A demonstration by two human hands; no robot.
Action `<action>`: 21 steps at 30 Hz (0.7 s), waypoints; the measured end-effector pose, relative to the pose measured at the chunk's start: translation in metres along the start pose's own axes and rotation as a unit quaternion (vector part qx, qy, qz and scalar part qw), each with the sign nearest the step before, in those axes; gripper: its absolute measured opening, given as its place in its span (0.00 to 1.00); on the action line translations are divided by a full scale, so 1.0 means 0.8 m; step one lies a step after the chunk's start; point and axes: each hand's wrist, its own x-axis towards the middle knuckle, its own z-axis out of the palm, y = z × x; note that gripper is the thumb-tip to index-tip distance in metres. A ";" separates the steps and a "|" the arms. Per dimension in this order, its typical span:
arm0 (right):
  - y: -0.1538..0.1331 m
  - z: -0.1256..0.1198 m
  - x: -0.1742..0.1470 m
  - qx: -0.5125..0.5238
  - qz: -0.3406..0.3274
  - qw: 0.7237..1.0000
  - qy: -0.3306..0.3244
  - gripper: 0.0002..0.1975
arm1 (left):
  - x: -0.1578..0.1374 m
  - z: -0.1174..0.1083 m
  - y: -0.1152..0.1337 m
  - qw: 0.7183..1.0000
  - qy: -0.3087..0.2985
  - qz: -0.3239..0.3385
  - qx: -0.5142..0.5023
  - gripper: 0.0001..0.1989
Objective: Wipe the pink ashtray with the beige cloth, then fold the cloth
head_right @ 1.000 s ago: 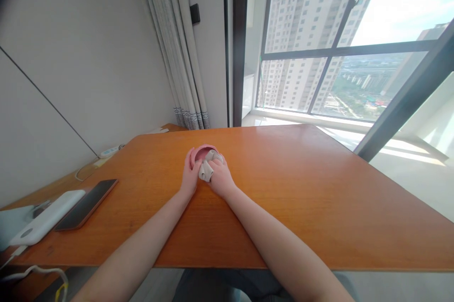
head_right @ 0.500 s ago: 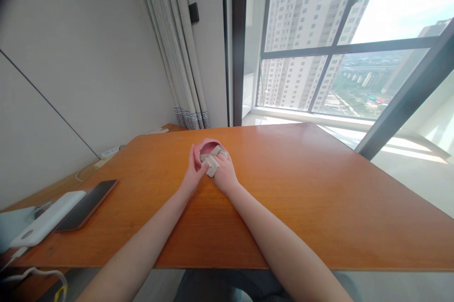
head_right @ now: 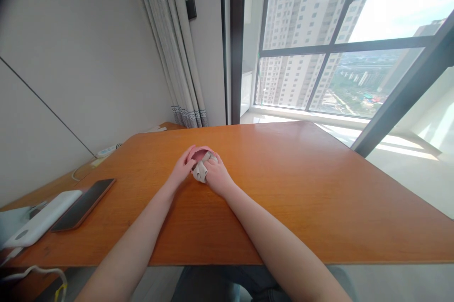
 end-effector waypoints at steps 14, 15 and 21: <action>0.000 -0.007 -0.001 0.001 0.012 1.000 0.020 0.10 | -0.026 0.052 -0.008 0.985 0.102 -0.032 -0.135 0.19; -0.001 -0.006 0.001 0.000 0.008 1.000 0.015 0.09 | -0.022 0.045 -0.008 0.986 0.111 -0.029 -0.119 0.17; 0.007 -0.005 0.004 -0.005 -0.035 0.999 0.013 0.08 | -0.001 -0.001 0.006 0.999 -0.030 -0.013 0.006 0.19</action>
